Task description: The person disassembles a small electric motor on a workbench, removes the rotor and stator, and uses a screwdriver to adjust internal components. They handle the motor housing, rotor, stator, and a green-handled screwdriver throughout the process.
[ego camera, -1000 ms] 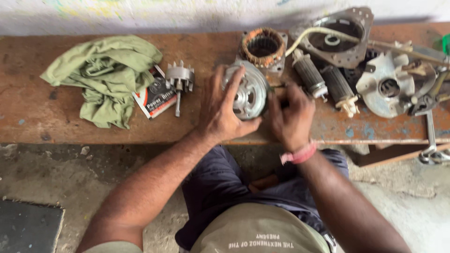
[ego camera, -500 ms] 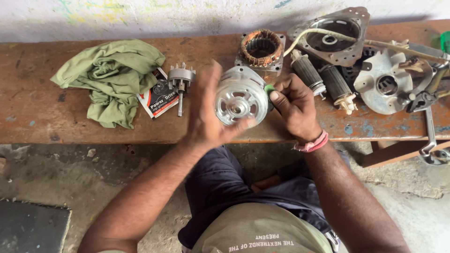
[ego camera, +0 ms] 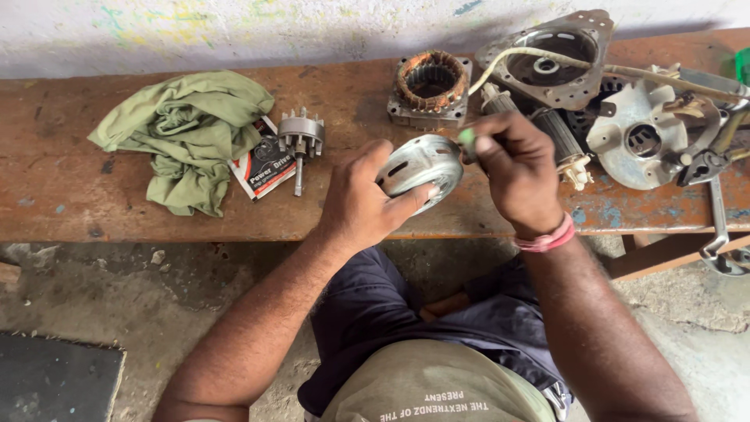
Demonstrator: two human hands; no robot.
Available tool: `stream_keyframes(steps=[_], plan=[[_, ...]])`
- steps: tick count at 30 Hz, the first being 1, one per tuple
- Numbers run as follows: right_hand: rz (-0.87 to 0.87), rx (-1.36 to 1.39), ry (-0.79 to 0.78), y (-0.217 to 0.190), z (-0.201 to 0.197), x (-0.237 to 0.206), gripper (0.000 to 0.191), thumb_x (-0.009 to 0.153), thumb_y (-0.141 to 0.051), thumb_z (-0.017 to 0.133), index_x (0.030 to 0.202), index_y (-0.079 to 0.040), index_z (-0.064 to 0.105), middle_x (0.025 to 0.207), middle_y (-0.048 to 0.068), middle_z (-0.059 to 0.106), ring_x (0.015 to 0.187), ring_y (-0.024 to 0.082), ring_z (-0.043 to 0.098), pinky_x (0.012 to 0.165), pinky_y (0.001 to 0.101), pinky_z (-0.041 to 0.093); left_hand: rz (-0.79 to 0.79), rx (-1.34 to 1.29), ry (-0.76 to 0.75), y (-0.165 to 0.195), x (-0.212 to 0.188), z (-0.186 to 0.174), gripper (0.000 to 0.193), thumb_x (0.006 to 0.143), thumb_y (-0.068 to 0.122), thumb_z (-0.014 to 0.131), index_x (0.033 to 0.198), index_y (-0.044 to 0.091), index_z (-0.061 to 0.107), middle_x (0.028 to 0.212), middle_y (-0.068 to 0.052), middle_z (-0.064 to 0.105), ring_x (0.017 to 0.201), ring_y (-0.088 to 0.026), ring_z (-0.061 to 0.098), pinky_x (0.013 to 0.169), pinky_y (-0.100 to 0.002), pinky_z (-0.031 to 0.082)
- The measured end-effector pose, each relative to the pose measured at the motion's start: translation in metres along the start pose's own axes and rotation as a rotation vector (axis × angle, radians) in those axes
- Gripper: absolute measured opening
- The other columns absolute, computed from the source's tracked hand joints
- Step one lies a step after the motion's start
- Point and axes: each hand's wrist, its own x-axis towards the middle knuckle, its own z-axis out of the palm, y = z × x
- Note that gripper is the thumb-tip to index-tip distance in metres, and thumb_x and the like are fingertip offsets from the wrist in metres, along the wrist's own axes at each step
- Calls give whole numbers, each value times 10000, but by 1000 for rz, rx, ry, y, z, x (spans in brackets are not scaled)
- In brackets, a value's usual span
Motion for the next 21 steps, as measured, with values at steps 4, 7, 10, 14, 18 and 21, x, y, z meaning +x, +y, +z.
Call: stream_keyframes(steps=[4, 7, 10, 14, 18, 21], plan=[[-262, -550, 15, -12, 13, 3, 35, 1024, 28, 639, 1044, 1, 648, 1057, 117, 700, 956, 172, 648, 847, 295, 549, -30, 27, -5, 11, 5, 8, 433, 830, 296, 878, 886, 23, 548, 787, -127, 637, 721, -271, 679, 647, -431, 535], [-398, -779, 111, -17, 19, 3, 85, 964, 2, 716, 1011, 32, 652, 1035, 177, 693, 946, 219, 655, 813, 306, 549, -42, 51, 28, 15, 3, 12, 428, 838, 296, 870, 915, 18, 553, 807, -136, 648, 734, -277, 692, 653, -435, 548], [-280, -559, 66, -19, 23, -2, 37, 1064, -13, 655, 1078, 19, 667, 998, 120, 727, 869, 149, 675, 778, 264, 552, -61, 92, 43, 17, -1, 16, 441, 852, 306, 862, 960, 7, 556, 817, -147, 653, 759, -304, 698, 664, -447, 557], [-275, -576, 59, -15, 24, -14, 140, 1084, -44, 617, 1175, 53, 663, 1058, 126, 727, 936, 142, 697, 821, 263, 564, -139, 108, -14, 17, 1, 18, 450, 871, 326, 849, 988, 6, 556, 821, -159, 671, 767, -310, 723, 670, -459, 564], [-130, -440, 76, 2, 15, -14, 93, 1087, -50, 627, 1101, 33, 665, 971, 48, 693, 869, 91, 628, 759, 240, 530, -178, 74, -81, 19, 10, 14, 452, 844, 323, 845, 1026, 10, 575, 848, -178, 729, 814, -344, 744, 743, -485, 577], [113, -271, 83, 13, 8, -1, 58, 1052, -36, 645, 1062, 11, 678, 883, -1, 663, 802, 56, 578, 719, 227, 497, -175, 118, -73, 20, 19, 9, 450, 828, 302, 855, 1010, 1, 574, 862, -204, 733, 833, -359, 747, 731, -484, 584]])
